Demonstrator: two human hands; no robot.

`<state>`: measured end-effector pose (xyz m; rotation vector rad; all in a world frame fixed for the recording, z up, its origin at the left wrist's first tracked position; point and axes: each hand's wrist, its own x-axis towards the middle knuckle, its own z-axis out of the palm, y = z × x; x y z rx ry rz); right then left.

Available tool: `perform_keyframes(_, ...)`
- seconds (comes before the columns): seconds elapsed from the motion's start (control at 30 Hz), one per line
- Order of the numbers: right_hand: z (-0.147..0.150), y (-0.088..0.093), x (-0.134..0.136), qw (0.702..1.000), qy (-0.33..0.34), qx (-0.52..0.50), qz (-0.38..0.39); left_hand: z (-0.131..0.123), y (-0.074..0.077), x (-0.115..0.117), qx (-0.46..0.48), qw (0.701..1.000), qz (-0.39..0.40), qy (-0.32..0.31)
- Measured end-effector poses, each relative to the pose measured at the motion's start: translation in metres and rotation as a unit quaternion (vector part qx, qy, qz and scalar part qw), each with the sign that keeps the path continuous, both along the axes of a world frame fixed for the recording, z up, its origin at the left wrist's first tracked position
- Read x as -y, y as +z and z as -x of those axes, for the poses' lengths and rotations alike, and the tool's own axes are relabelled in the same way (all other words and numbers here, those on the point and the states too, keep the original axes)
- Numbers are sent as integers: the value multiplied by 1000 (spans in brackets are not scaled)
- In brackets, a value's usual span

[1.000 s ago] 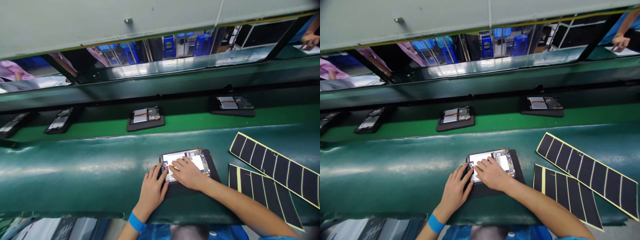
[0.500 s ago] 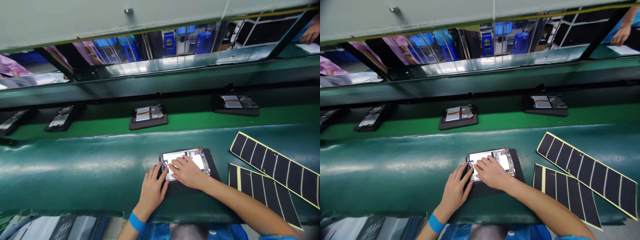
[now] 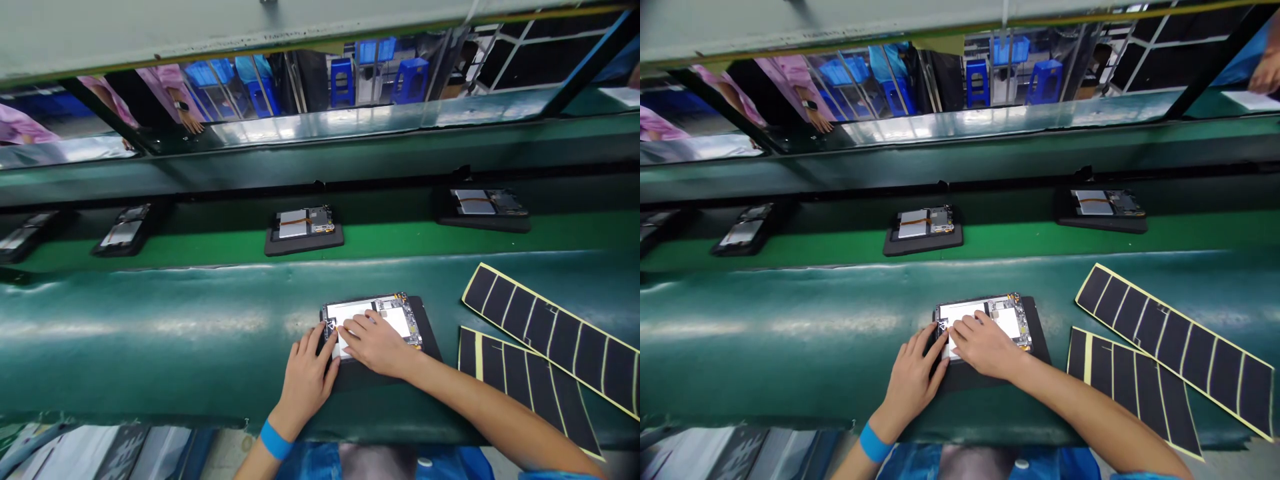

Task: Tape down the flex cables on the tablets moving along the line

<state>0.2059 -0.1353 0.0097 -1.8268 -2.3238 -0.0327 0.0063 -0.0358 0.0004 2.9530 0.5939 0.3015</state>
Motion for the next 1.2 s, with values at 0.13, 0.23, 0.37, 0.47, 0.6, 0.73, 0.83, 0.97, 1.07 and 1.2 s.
perform_keyframes(0.13, -2, 3, -1, 1000, 17, -3, 18, 1, -1, 0, 4, 1000, 5, 1)
perform_keyframes(0.23, -5, 6, -1, 1000, 16, -3, 21, 1, -1, 1, 9, 1000, 10, 1)
perform_keyframes(0.37, -7, 9, -3, 1000, 15, -3, 22, 1, 1, 2, 8, 1000, 16, 3)
perform_keyframes(0.47, -6, 9, -2, 999, 17, -4, 31, 0, 1, 2, 4, 1000, 21, 10)
perform_keyframes(0.6, -1, 8, -2, 999, 22, 7, 29, 0, -1, 2, -1, 1000, 21, 13)
perform_keyframes(0.73, 0, 10, -3, 999, 23, 17, 27, 1, -4, 3, 9, 999, 41, 12)
perform_keyframes(0.83, -1, 12, -4, 999, 30, 22, 33, 3, -5, 0, 44, 995, 86, 14)
perform_keyframes(0.97, -3, 12, -4, 999, 25, 6, 40, 3, -7, -20, 106, 978, 179, 25)
perform_keyframes(1.07, -4, 10, -4, 999, 20, -10, 41, -7, -5, -46, 92, 968, 231, 38)
perform_keyframes(1.2, -5, 8, -3, 999, 15, -17, 47, -26, 4, -75, 14, 958, 285, 5)
